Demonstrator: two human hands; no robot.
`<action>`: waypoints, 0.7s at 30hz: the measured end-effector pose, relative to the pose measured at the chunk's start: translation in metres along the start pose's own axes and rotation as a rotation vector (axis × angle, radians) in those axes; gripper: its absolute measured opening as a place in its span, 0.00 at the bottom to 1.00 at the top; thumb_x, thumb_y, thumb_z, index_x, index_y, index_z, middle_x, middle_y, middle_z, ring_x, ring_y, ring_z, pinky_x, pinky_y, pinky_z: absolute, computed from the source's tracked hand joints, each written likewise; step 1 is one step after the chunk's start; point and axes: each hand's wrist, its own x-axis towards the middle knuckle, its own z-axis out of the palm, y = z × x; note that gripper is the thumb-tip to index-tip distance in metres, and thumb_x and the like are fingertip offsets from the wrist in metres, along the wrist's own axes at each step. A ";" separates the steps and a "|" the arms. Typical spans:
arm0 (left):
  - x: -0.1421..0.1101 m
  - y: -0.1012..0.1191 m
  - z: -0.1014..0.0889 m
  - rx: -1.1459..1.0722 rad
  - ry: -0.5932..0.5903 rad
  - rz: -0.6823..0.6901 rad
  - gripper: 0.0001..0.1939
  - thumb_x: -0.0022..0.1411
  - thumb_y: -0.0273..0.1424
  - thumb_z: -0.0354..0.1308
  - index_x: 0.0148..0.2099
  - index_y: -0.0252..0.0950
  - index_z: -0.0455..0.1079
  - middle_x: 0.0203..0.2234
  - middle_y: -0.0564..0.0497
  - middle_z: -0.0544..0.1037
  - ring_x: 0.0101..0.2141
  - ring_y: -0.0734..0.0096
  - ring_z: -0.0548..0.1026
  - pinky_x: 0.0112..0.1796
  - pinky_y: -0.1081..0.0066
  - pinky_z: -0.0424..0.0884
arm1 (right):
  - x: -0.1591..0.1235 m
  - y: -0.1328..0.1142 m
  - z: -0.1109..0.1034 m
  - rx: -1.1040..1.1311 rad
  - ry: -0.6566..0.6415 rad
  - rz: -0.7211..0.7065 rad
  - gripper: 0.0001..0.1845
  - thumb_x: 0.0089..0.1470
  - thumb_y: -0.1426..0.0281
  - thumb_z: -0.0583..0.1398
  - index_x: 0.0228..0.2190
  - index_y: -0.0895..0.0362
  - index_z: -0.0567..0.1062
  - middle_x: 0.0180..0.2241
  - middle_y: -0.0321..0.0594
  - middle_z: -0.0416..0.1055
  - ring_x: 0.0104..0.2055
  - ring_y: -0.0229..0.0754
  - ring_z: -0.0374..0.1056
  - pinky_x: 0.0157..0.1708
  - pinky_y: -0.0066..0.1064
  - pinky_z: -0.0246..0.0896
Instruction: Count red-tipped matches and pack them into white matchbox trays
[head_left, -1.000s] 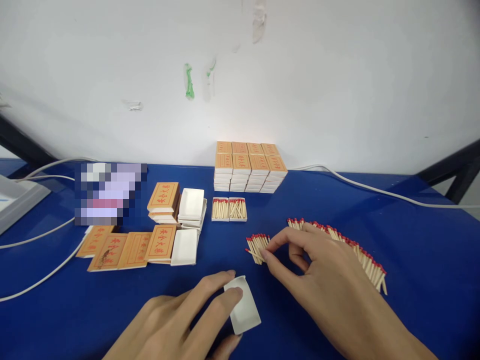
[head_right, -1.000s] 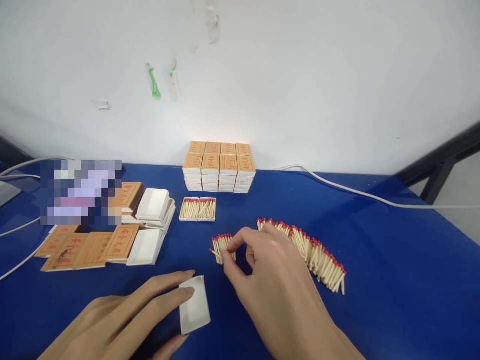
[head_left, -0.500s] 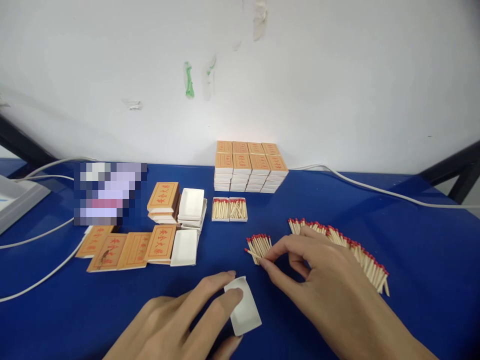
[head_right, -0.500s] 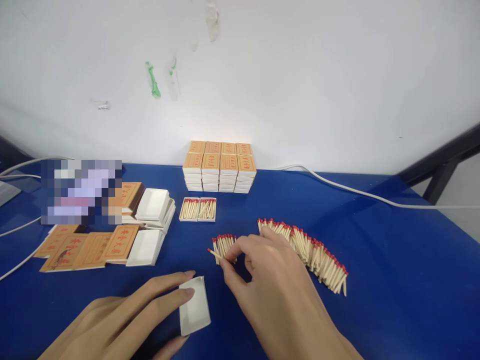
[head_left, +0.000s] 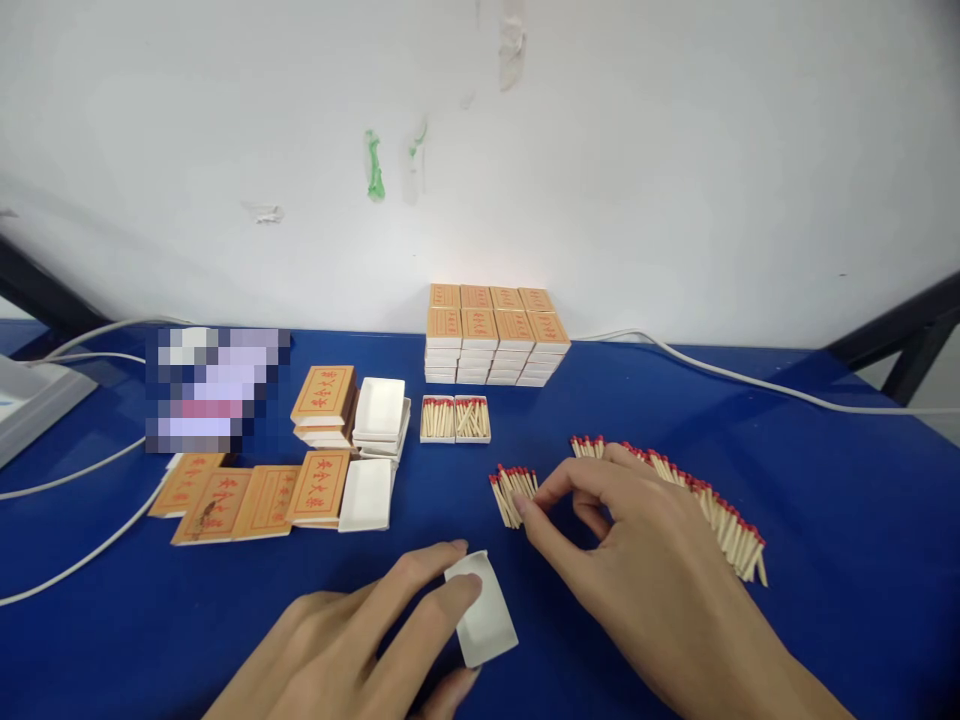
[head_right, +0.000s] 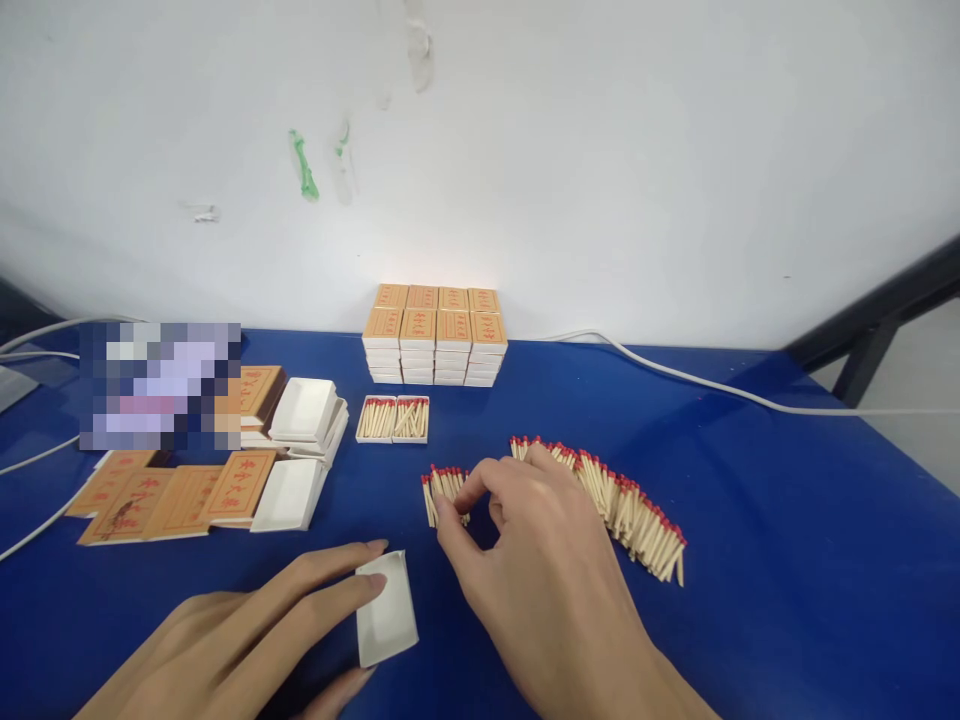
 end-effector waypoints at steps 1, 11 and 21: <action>0.000 0.000 0.000 0.000 0.001 -0.001 0.21 0.87 0.34 0.41 0.61 0.39 0.76 0.56 0.52 0.86 0.34 0.74 0.89 0.27 0.72 0.81 | 0.001 0.000 -0.002 0.004 0.001 0.000 0.21 0.66 0.58 0.63 0.22 0.49 0.75 0.19 0.32 0.63 0.25 0.43 0.64 0.32 0.39 0.59; -0.003 -0.001 0.003 -0.004 -0.004 -0.006 0.22 0.87 0.36 0.41 0.60 0.40 0.77 0.56 0.53 0.86 0.36 0.73 0.89 0.27 0.73 0.81 | 0.005 0.010 -0.010 0.026 -0.082 -0.011 0.12 0.68 0.63 0.62 0.50 0.47 0.82 0.30 0.36 0.71 0.37 0.49 0.69 0.40 0.43 0.67; 0.001 -0.001 0.000 0.012 -0.011 0.002 0.21 0.88 0.36 0.41 0.60 0.39 0.76 0.56 0.54 0.86 0.37 0.74 0.89 0.27 0.73 0.81 | 0.003 0.000 -0.006 0.085 -0.236 -0.045 0.16 0.73 0.66 0.54 0.52 0.47 0.80 0.45 0.44 0.71 0.49 0.53 0.64 0.49 0.51 0.67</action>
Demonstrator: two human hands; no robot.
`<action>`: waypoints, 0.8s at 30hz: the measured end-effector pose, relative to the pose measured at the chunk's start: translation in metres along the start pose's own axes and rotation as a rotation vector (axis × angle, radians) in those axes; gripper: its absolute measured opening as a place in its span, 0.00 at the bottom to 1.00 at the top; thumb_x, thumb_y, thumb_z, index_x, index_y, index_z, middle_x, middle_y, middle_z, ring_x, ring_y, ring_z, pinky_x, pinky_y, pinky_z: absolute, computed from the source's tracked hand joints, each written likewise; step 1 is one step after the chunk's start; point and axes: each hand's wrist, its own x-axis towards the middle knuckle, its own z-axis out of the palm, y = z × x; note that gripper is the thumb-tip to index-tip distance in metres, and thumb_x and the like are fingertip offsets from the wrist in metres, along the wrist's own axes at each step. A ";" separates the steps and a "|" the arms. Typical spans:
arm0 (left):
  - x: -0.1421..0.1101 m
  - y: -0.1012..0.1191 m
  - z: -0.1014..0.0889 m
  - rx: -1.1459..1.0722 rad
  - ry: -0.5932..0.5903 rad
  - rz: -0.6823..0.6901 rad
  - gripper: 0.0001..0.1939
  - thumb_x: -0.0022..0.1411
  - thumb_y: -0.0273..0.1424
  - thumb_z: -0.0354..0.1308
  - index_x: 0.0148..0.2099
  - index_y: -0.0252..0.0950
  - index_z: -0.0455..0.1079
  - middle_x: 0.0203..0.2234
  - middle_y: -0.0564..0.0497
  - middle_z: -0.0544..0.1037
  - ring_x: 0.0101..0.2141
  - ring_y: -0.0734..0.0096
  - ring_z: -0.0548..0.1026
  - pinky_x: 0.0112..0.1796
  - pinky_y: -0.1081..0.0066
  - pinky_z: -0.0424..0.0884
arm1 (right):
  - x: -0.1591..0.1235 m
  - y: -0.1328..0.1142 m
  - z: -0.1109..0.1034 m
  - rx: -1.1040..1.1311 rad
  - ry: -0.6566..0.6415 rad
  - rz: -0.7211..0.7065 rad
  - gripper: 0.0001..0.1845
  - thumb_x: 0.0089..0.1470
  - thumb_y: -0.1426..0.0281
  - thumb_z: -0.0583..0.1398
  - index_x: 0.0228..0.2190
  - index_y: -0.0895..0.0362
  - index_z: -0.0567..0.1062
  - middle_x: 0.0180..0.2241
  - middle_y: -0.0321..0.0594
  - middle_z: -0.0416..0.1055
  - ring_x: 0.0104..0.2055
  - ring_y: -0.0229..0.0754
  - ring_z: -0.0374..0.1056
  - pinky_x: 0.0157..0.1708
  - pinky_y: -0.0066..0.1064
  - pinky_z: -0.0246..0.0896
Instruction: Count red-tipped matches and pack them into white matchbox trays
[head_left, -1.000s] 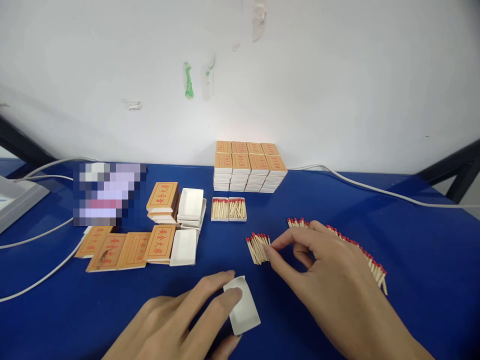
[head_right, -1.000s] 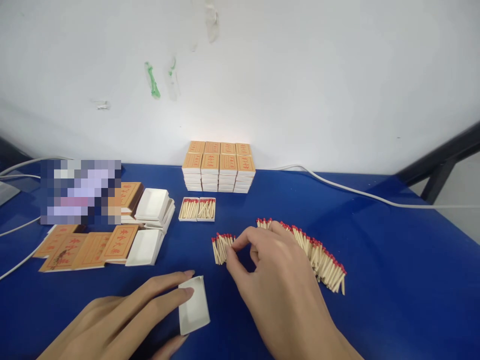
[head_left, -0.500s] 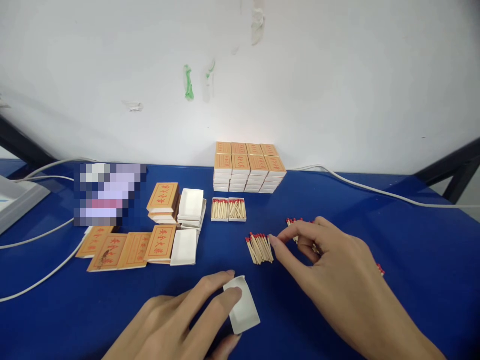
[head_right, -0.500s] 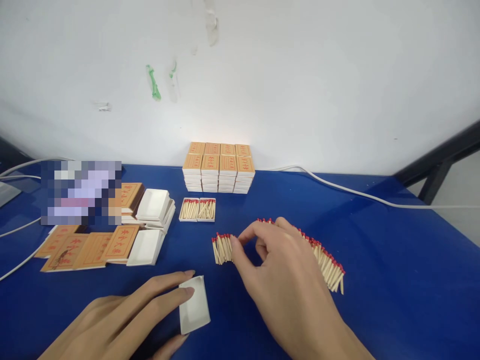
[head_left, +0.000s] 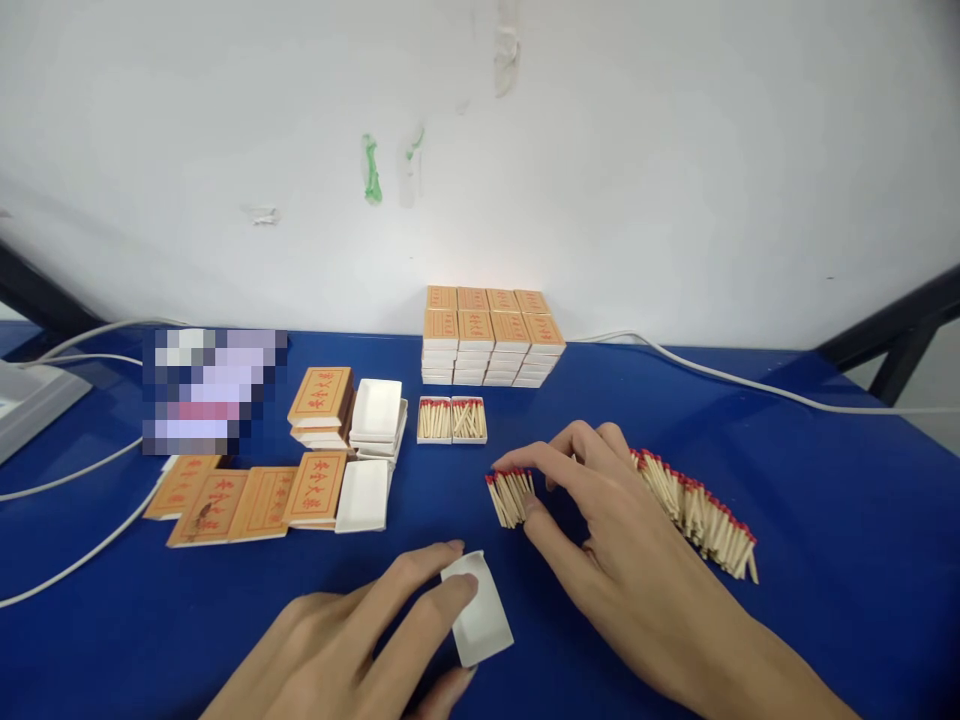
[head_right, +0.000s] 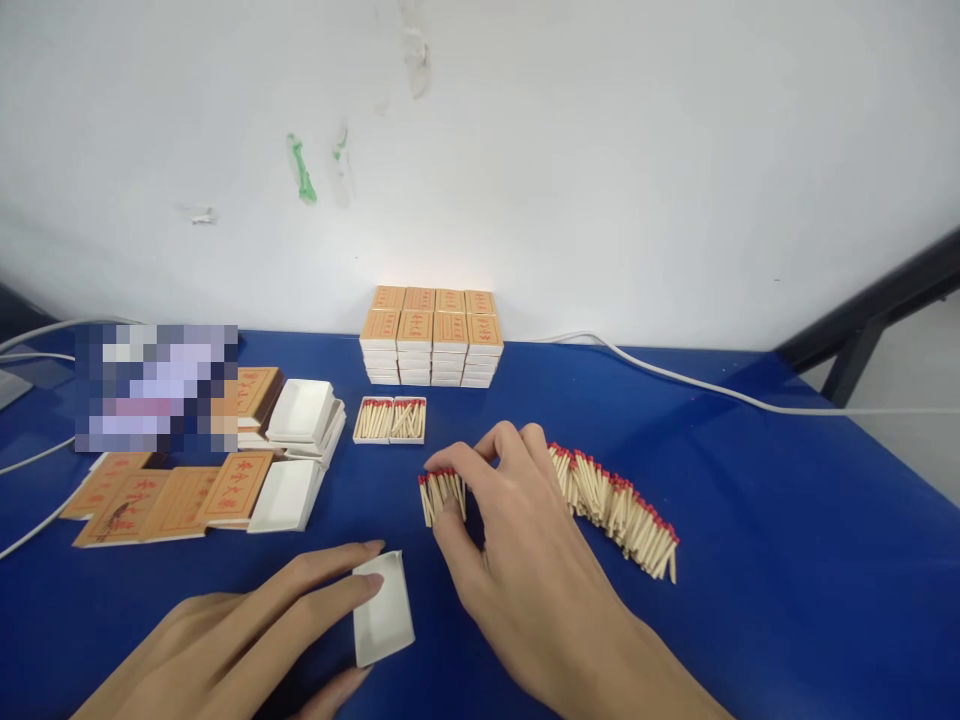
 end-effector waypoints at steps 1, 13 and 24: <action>-0.001 0.000 0.001 -0.002 0.006 0.003 0.21 0.87 0.35 0.41 0.60 0.39 0.76 0.56 0.53 0.86 0.37 0.74 0.89 0.27 0.73 0.81 | 0.000 0.000 0.000 0.007 0.005 0.003 0.15 0.73 0.66 0.54 0.51 0.47 0.80 0.45 0.44 0.71 0.49 0.53 0.64 0.49 0.51 0.67; -0.005 0.001 0.002 -0.016 0.000 -0.007 0.21 0.87 0.36 0.41 0.61 0.40 0.76 0.57 0.53 0.86 0.36 0.73 0.89 0.27 0.72 0.82 | 0.003 0.030 -0.010 -0.536 0.425 0.029 0.15 0.68 0.59 0.60 0.35 0.53 0.83 0.32 0.50 0.71 0.41 0.59 0.60 0.40 0.50 0.60; -0.005 0.000 0.002 -0.002 0.016 -0.002 0.21 0.87 0.36 0.42 0.60 0.39 0.77 0.56 0.53 0.86 0.37 0.72 0.89 0.27 0.72 0.82 | 0.002 0.034 -0.004 -0.623 0.358 -0.029 0.12 0.68 0.67 0.60 0.34 0.54 0.82 0.32 0.48 0.72 0.39 0.58 0.60 0.39 0.47 0.56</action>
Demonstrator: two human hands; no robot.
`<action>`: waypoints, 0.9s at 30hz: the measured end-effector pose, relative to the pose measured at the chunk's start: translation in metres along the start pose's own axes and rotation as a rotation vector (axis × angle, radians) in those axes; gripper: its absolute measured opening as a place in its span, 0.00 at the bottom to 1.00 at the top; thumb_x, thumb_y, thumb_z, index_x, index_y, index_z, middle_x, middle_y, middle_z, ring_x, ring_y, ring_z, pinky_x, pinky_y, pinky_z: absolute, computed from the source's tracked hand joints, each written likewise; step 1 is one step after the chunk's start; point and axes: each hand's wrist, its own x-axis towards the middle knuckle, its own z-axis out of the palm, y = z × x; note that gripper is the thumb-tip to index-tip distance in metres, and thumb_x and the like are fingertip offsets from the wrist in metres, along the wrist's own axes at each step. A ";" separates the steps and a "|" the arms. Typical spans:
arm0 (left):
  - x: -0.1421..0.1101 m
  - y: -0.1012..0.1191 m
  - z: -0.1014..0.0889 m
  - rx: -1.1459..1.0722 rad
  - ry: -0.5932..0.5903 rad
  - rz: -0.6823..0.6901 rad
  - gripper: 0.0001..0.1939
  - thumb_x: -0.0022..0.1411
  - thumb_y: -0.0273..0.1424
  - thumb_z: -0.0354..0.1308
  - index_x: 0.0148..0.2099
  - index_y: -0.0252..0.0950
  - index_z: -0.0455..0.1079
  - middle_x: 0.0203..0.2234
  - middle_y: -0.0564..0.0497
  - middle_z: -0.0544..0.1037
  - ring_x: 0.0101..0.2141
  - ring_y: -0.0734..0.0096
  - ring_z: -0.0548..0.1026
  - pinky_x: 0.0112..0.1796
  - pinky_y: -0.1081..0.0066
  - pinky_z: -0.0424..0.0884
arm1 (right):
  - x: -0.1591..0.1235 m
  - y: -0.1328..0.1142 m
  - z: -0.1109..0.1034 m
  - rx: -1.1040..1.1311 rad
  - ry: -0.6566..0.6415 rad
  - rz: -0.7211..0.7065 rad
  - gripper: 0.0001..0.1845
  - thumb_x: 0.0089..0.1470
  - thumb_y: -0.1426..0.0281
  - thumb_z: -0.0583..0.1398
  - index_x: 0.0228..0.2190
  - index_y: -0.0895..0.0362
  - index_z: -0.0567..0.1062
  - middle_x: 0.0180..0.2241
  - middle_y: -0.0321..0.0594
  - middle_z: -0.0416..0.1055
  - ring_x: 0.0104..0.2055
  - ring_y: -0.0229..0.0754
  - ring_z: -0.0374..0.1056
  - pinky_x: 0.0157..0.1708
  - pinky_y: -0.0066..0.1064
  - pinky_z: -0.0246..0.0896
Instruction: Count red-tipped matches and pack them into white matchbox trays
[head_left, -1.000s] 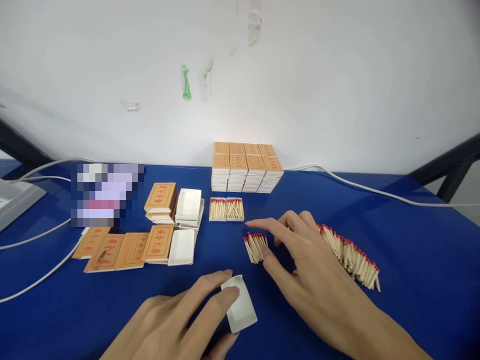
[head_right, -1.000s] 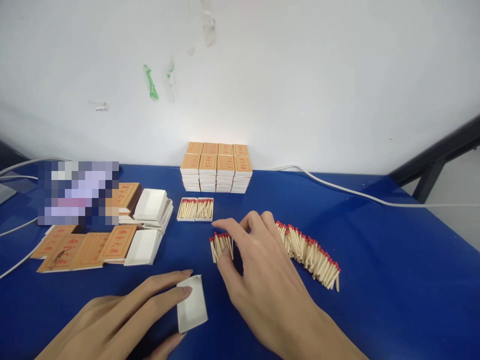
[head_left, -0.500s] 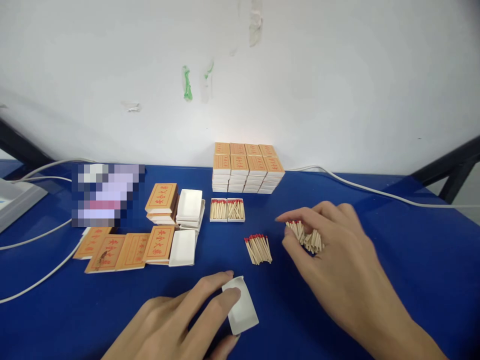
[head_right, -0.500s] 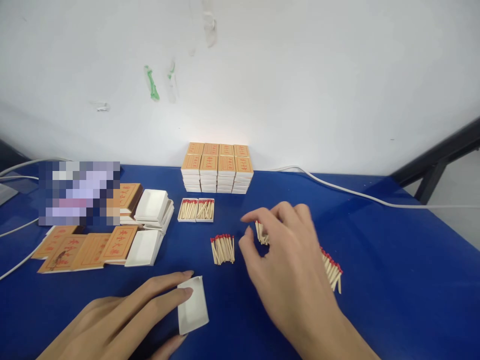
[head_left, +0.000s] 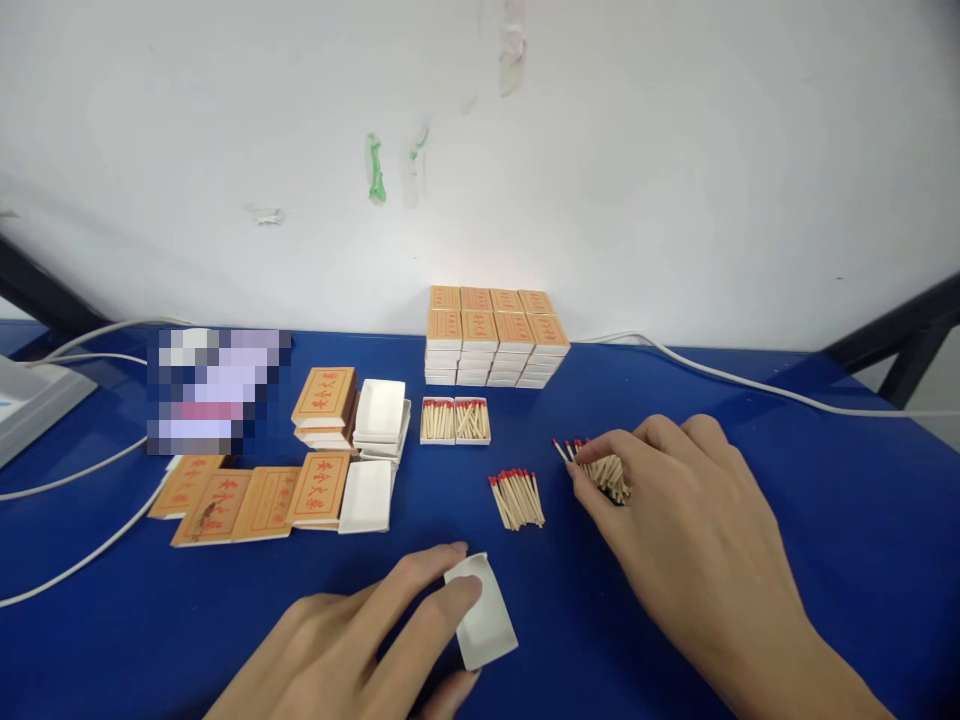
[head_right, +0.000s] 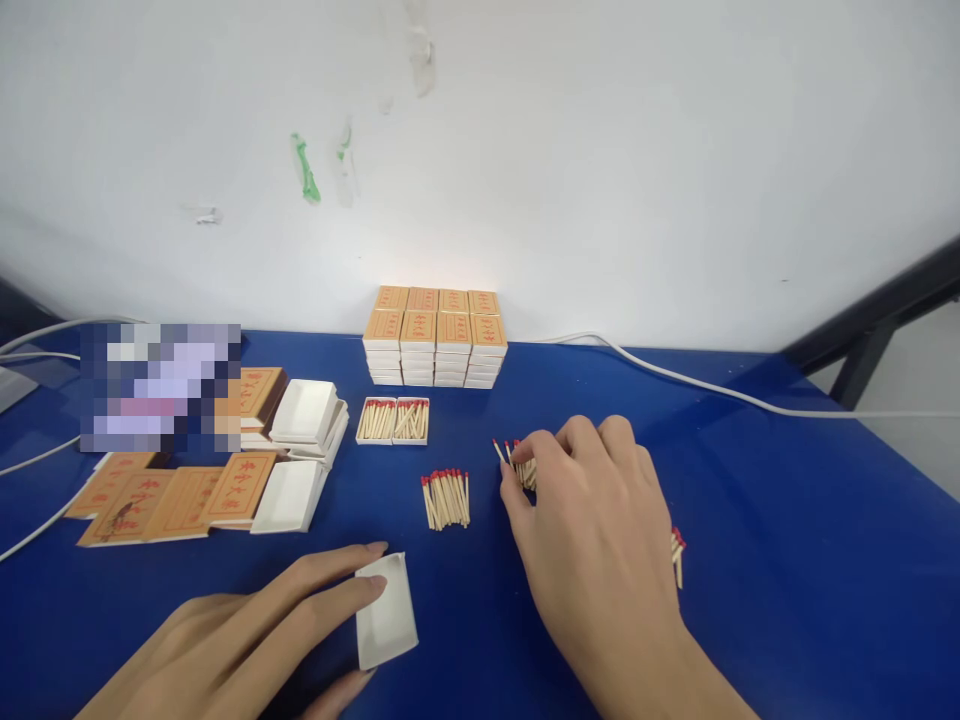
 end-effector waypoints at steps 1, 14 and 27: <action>0.000 0.000 0.000 0.001 0.000 0.003 0.22 0.87 0.36 0.41 0.60 0.39 0.77 0.56 0.53 0.86 0.36 0.73 0.89 0.27 0.72 0.82 | 0.000 0.000 0.000 0.000 -0.004 0.003 0.12 0.69 0.67 0.60 0.34 0.54 0.82 0.31 0.48 0.73 0.39 0.58 0.60 0.39 0.47 0.56; -0.001 0.000 -0.001 0.017 -0.002 -0.001 0.22 0.88 0.36 0.41 0.60 0.39 0.77 0.57 0.53 0.86 0.37 0.74 0.89 0.28 0.74 0.81 | -0.001 -0.001 0.001 0.082 0.002 0.039 0.09 0.67 0.65 0.64 0.36 0.54 0.83 0.32 0.47 0.76 0.39 0.57 0.62 0.40 0.47 0.57; 0.003 0.000 -0.002 -0.001 0.005 -0.001 0.21 0.87 0.36 0.41 0.60 0.38 0.76 0.56 0.52 0.86 0.37 0.73 0.90 0.26 0.72 0.82 | 0.002 -0.003 -0.003 0.298 -0.206 0.148 0.09 0.68 0.66 0.66 0.34 0.52 0.83 0.34 0.42 0.80 0.39 0.55 0.65 0.41 0.47 0.60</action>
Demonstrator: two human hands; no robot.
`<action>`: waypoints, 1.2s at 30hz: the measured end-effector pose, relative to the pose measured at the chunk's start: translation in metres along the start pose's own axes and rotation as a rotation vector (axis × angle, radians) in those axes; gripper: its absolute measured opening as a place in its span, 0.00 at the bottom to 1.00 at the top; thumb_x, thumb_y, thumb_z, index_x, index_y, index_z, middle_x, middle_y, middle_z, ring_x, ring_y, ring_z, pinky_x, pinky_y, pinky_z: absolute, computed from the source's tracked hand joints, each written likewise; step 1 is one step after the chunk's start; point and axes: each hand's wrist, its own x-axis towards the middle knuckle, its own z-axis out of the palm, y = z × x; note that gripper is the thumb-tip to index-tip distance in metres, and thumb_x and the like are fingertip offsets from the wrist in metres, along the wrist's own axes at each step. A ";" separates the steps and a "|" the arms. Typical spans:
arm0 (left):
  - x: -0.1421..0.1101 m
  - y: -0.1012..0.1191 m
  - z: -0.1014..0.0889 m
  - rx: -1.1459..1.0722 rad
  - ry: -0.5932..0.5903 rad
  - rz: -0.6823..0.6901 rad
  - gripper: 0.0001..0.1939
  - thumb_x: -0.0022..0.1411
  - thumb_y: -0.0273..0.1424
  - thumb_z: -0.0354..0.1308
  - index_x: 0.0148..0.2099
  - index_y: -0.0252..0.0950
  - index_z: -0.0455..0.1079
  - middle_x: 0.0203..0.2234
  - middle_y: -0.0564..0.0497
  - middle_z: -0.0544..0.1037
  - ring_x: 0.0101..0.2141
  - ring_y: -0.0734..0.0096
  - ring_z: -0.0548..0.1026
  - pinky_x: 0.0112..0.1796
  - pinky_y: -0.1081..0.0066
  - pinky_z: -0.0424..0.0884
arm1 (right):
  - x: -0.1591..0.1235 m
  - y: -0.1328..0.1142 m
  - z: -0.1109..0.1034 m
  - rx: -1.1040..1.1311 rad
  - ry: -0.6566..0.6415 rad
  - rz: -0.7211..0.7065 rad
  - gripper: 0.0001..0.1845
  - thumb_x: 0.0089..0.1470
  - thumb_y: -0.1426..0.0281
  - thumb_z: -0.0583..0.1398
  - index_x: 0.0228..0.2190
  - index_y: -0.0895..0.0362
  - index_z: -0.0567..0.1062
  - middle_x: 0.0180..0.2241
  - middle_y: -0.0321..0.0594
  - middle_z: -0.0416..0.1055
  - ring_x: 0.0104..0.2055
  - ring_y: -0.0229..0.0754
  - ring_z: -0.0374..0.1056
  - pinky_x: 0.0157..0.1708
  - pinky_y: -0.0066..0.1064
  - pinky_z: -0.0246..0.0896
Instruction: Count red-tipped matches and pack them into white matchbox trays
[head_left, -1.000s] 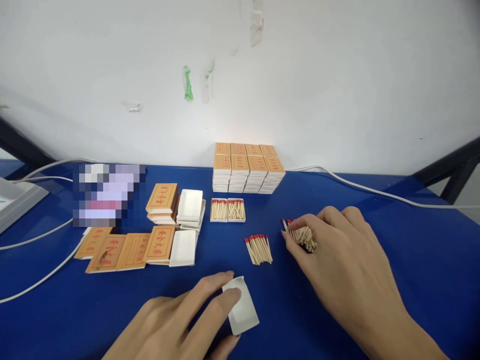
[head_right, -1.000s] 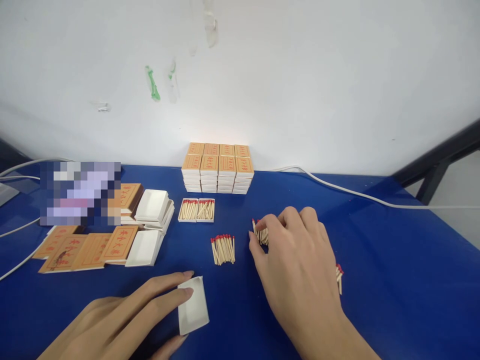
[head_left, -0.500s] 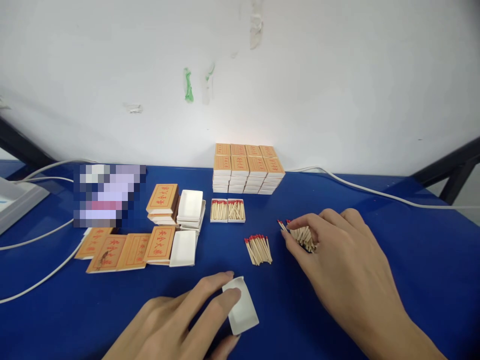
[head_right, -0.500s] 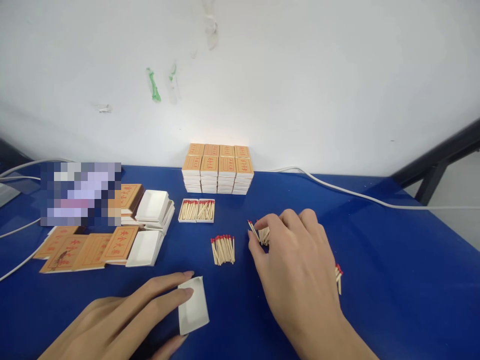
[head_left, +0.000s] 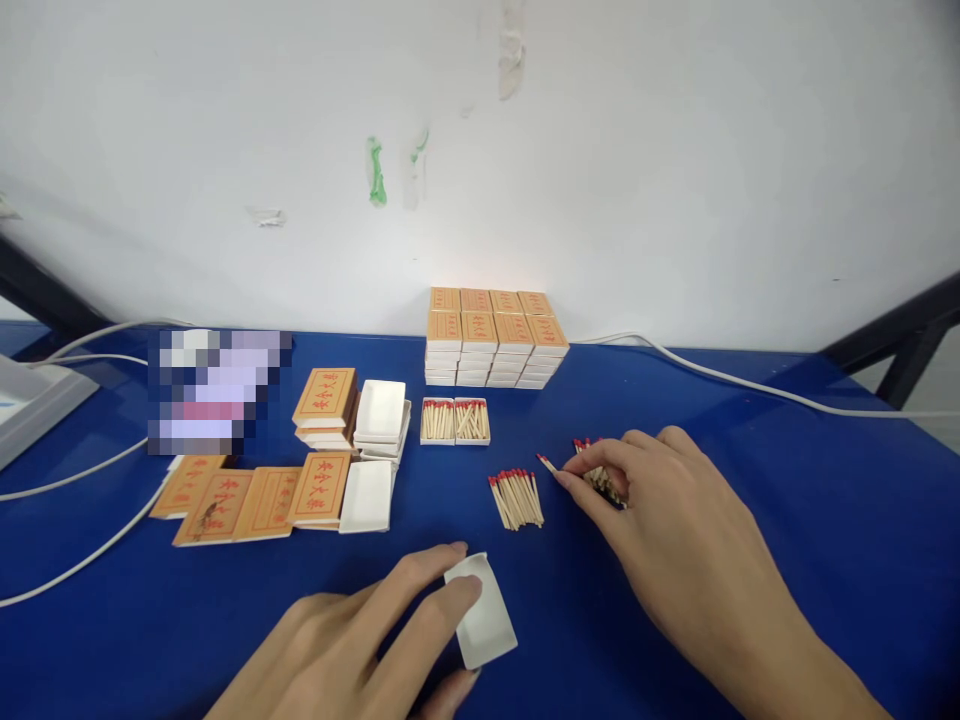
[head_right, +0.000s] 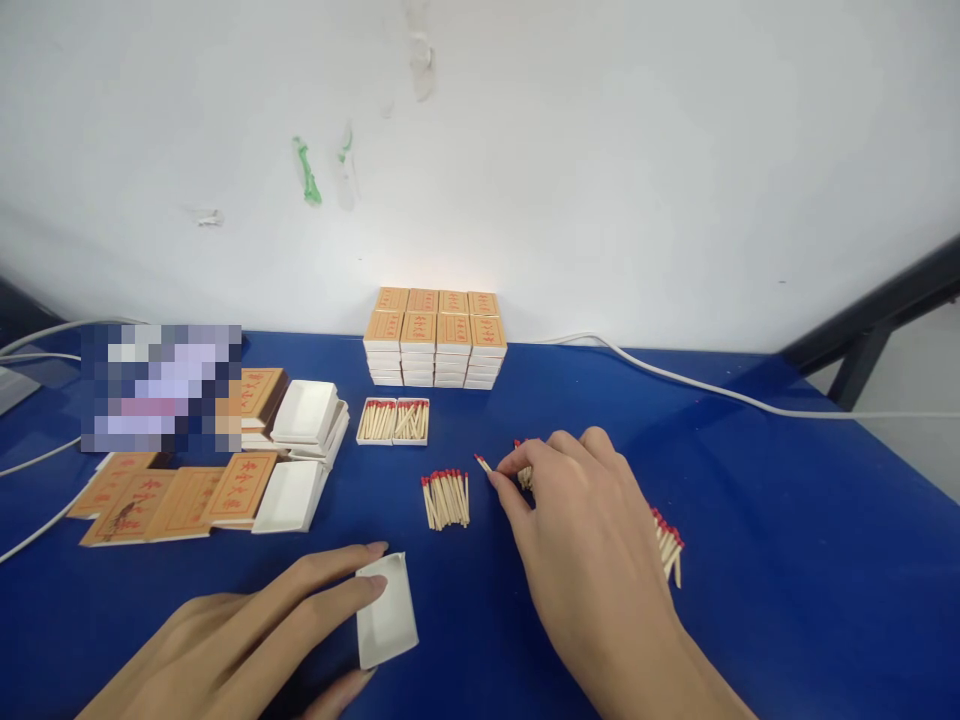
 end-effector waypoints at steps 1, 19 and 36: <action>0.000 0.000 0.000 -0.001 -0.003 0.002 0.22 0.88 0.36 0.41 0.61 0.38 0.76 0.57 0.52 0.86 0.37 0.73 0.90 0.26 0.72 0.82 | 0.000 0.000 0.000 0.016 -0.012 -0.003 0.08 0.67 0.67 0.66 0.34 0.51 0.83 0.33 0.41 0.80 0.39 0.55 0.65 0.41 0.47 0.60; 0.000 0.001 0.002 0.006 -0.009 -0.001 0.21 0.88 0.37 0.42 0.59 0.40 0.77 0.55 0.55 0.87 0.38 0.75 0.89 0.27 0.73 0.81 | -0.003 -0.010 -0.006 0.088 0.008 0.072 0.11 0.63 0.61 0.65 0.28 0.48 0.82 0.28 0.39 0.77 0.37 0.55 0.70 0.37 0.46 0.61; 0.000 0.001 -0.001 0.011 0.003 -0.006 0.22 0.88 0.35 0.40 0.59 0.39 0.77 0.55 0.55 0.87 0.37 0.74 0.89 0.26 0.73 0.80 | -0.002 -0.019 -0.002 0.268 -0.111 0.143 0.17 0.61 0.55 0.64 0.23 0.47 0.79 0.23 0.36 0.67 0.33 0.50 0.69 0.46 0.50 0.65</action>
